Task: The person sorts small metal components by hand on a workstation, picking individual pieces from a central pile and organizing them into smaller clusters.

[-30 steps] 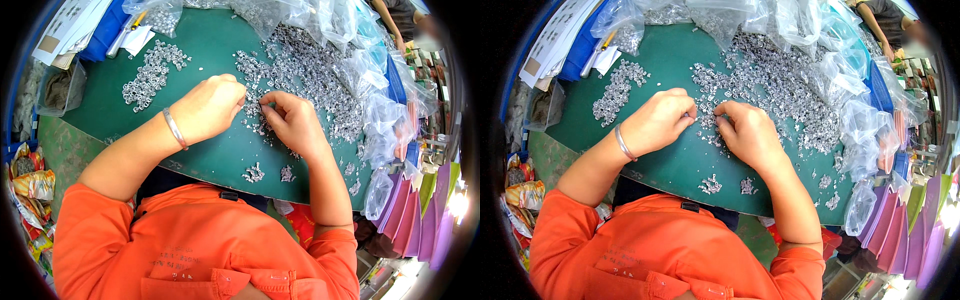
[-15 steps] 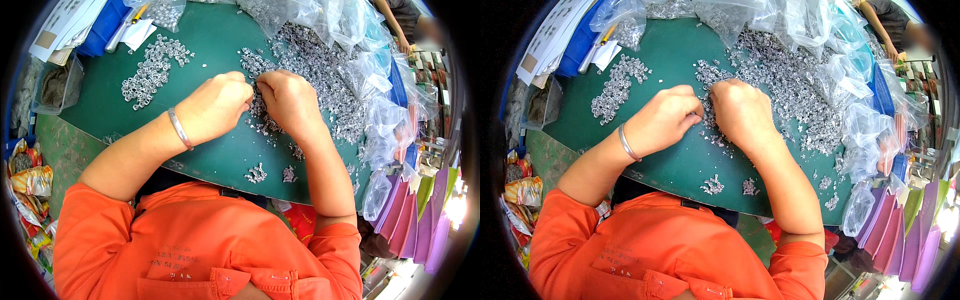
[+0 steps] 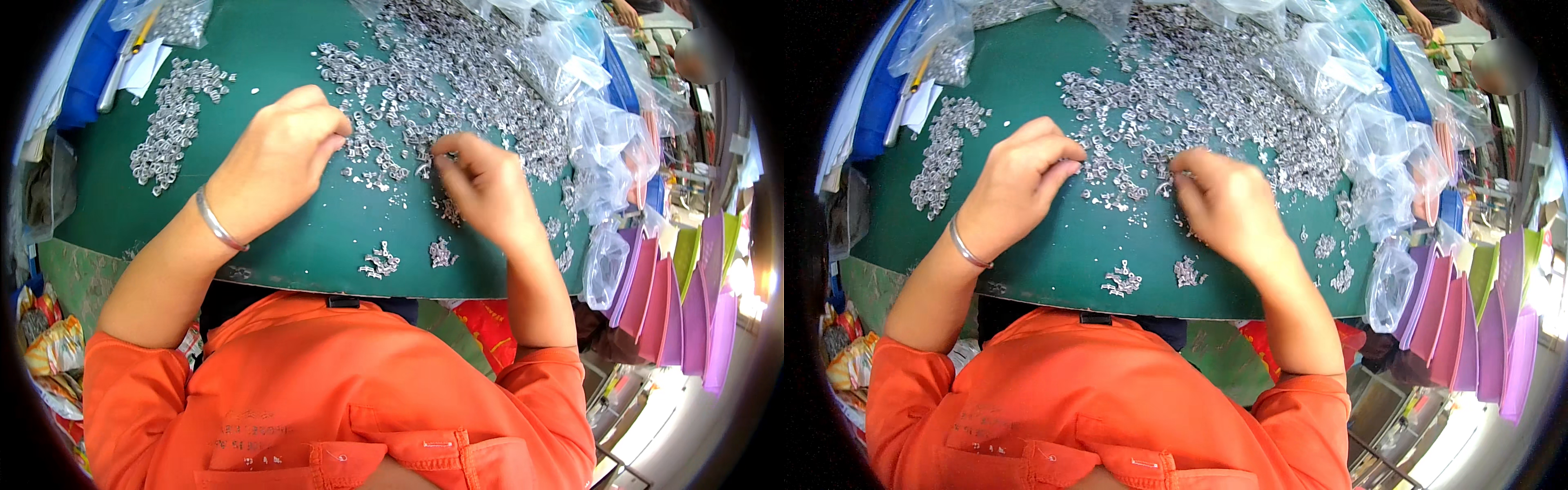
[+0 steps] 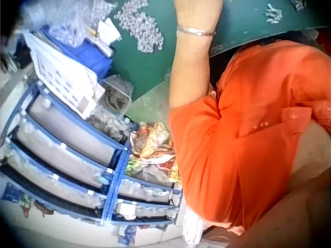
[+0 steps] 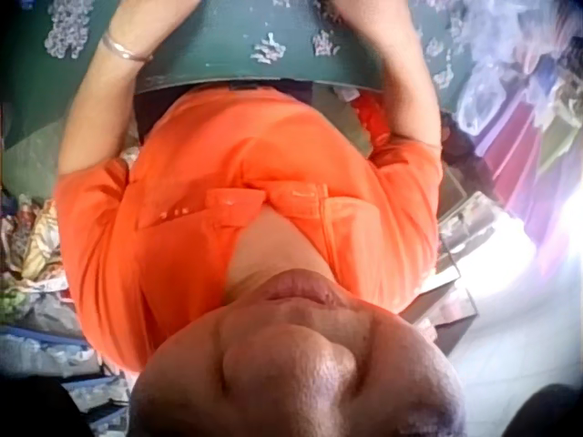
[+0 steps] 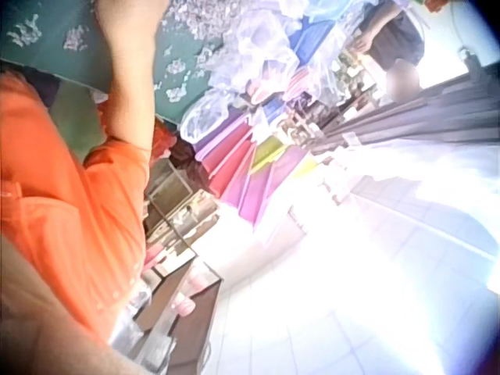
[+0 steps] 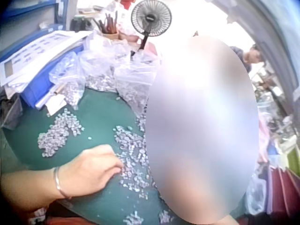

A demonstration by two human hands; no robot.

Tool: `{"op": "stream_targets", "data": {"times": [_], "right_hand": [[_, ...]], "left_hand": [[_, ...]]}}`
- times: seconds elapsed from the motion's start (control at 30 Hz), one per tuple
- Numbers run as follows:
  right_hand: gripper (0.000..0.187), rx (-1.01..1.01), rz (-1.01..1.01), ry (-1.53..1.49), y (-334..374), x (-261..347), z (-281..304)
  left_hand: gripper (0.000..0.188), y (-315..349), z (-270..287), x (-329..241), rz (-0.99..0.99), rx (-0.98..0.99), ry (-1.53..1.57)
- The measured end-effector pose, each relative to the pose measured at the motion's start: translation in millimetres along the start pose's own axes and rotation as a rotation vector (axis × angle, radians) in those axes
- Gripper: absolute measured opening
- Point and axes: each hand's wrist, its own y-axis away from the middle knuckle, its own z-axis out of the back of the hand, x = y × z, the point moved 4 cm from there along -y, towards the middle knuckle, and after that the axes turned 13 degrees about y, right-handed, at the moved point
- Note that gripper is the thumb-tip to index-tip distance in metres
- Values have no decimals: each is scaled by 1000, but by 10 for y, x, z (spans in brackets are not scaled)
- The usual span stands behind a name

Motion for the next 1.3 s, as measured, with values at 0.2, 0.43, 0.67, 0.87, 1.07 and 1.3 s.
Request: {"op": "stream_targets", "data": {"times": [0.2, 0.43, 0.67, 0.87, 1.07, 1.3], "right_hand": [[15, -12, -140, 71, 285, -238, 128], [19, -32, -399, -512, 587, -193, 24], [53, 355, -821, -2093, 668, 637, -278], [8, -272, -379, -435, 621, -138, -5], [8, -212, -147, 116, 457, -132, -52], [5, -179, -415, -488, 496, -365, -70]], "left_hand": [[11, -23, 10, -40, 562, 56, 490], [15, 25, -8, -181, 695, 87, 735], [23, -43, -293, -817, -121, 222, 323], [15, 59, -169, -610, 37, 48, 266], [12, 108, -80, -530, 80, -58, 263], [12, 145, -37, -451, 57, -107, 268]]}}
